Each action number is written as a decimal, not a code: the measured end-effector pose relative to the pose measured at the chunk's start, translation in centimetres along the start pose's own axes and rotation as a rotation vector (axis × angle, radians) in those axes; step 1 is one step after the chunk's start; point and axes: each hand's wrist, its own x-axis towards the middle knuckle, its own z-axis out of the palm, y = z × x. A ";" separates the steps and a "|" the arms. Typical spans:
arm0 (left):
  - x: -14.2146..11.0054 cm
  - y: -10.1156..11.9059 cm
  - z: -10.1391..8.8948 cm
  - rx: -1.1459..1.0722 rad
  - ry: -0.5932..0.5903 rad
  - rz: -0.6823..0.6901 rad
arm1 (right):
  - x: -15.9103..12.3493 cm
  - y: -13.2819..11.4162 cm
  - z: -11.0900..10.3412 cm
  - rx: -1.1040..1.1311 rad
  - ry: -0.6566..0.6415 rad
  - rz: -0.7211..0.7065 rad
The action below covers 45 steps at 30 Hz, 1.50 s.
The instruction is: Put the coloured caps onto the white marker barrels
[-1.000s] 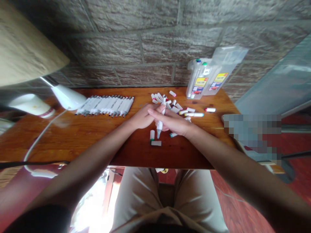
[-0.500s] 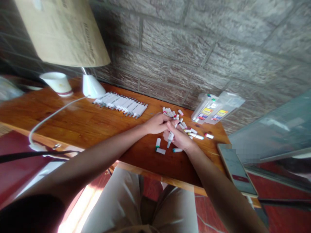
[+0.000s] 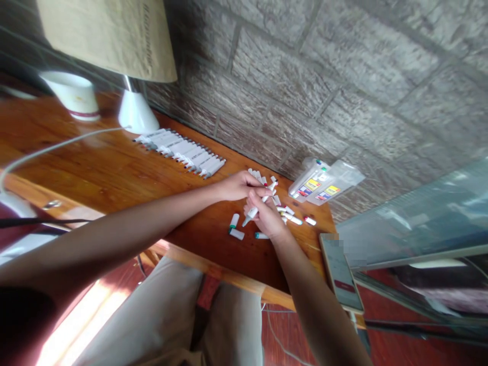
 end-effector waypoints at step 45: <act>-0.1 -0.1 0.5 -0.515 -0.091 -0.277 | -1.0 -1.6 -0.5 -0.056 -0.015 0.068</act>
